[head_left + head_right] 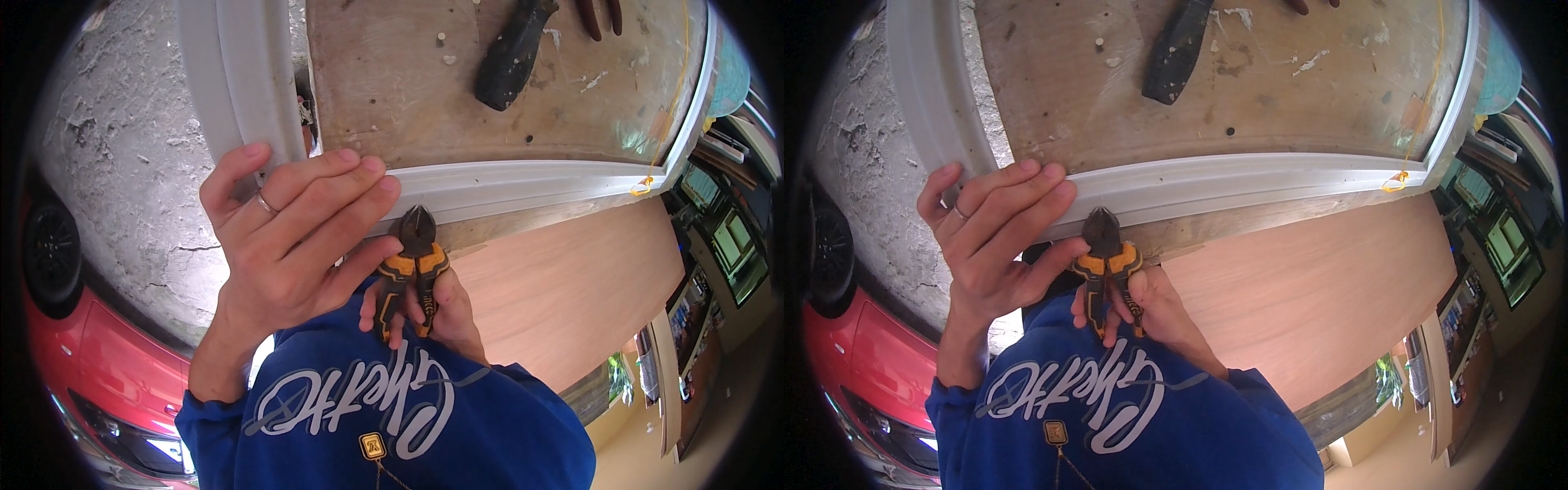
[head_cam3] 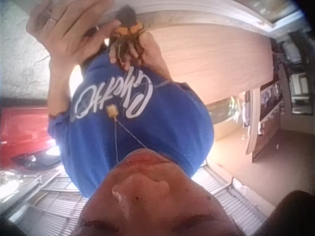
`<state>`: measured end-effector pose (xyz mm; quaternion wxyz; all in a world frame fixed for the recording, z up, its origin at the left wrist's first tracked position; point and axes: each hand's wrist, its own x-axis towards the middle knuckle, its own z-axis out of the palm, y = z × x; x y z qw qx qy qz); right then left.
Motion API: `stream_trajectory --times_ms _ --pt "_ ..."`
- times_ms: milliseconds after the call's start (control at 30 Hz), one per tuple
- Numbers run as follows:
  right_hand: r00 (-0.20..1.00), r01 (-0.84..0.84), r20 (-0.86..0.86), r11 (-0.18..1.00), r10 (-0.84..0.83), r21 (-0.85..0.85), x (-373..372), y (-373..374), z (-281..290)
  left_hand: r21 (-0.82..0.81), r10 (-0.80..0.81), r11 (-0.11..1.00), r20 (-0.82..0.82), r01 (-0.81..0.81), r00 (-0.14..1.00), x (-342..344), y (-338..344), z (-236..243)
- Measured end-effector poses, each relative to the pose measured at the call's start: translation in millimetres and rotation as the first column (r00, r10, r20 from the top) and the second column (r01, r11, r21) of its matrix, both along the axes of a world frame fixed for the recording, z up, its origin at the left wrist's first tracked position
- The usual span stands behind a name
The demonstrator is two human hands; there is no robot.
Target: The person walks through a garage and places a smartphone on a workbench. They then use pliers to repeatedly press and adjust the white frame of a window pane resting on the bench.
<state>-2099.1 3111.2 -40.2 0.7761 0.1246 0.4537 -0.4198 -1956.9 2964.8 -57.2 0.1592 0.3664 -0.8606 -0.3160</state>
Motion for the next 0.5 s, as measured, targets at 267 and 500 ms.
stream_trajectory --times_ms 267,500 --pt "0.937 0.112 0.313 0.983 -0.153 0.143 -9 -2 26 0.02 0.008 1.0 -0.002 -0.008 1.0 0 -1 2" --pt "0.978 -0.04 0.206 0.994 0.018 0.104 -14 -7 23 0.011 0.016 1.0 -0.008 -0.016 1.0 0 0 2"
